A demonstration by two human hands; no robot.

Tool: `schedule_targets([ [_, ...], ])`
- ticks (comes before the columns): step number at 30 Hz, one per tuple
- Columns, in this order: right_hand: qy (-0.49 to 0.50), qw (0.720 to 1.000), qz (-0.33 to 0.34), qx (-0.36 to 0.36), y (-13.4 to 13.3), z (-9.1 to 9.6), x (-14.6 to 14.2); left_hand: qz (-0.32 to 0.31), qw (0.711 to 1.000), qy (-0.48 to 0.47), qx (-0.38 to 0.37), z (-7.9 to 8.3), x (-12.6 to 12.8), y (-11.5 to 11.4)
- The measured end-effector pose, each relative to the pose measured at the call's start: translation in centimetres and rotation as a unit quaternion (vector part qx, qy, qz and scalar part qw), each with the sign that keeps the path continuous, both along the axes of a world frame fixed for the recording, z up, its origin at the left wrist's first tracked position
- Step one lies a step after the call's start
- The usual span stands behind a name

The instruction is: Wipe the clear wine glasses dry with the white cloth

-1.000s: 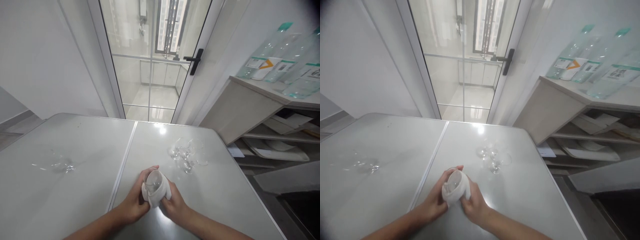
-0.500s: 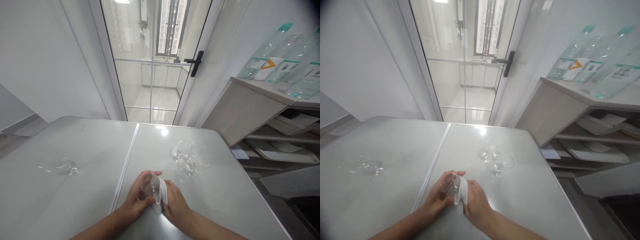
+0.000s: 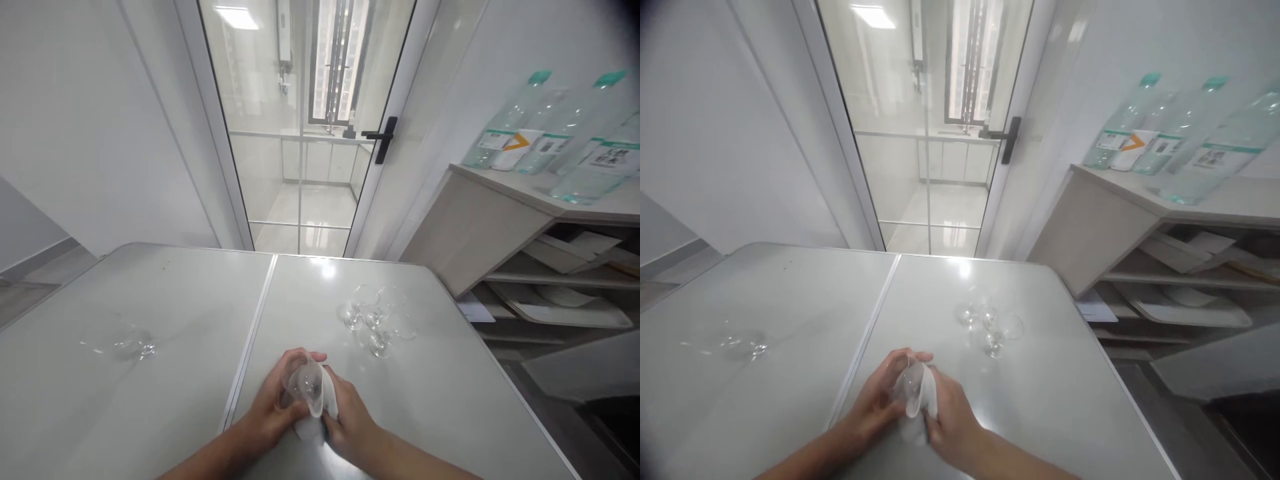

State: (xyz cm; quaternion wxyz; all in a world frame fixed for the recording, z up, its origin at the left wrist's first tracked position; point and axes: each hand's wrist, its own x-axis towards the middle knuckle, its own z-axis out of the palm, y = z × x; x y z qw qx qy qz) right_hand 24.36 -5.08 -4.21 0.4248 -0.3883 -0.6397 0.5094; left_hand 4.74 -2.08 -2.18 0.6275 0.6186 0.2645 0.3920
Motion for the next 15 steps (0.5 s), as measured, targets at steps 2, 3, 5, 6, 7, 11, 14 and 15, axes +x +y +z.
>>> schedule_targets([
  [2,0.008,1.000,-0.002,-0.015,-0.05,-0.27,-0.14,-0.009,0.999,-0.029,-0.031,-0.32,-0.03,0.01],
  [3,0.040,0.997,0.015,-0.069,-0.02,-0.33,-0.19,-0.017,0.997,-0.055,-0.053,-0.47,-0.06,0.08],
  [5,0.129,0.969,0.055,-0.202,0.12,-0.25,-0.19,-0.036,0.992,-0.086,-0.087,-0.56,-0.14,0.29],
  [6,0.164,0.952,0.070,-0.251,0.22,-0.12,-0.13,-0.044,0.991,-0.086,-0.094,-0.50,-0.17,0.40],
  [7,0.182,0.940,0.083,-0.277,0.32,0.04,-0.05,-0.050,0.991,-0.079,-0.095,-0.38,-0.20,0.47],
  [11,0.099,0.967,0.106,-0.208,0.57,0.56,0.32,-0.024,0.995,-0.058,-0.076,0.08,-0.17,0.44],
  [14,-0.049,0.998,0.016,-0.019,0.56,0.25,0.36,0.013,0.998,-0.032,-0.047,-0.29,-0.12,0.25],
  [15,-0.081,0.996,-0.009,0.029,0.56,0.04,0.34,0.015,0.999,-0.029,-0.044,-0.55,-0.13,0.22],
])
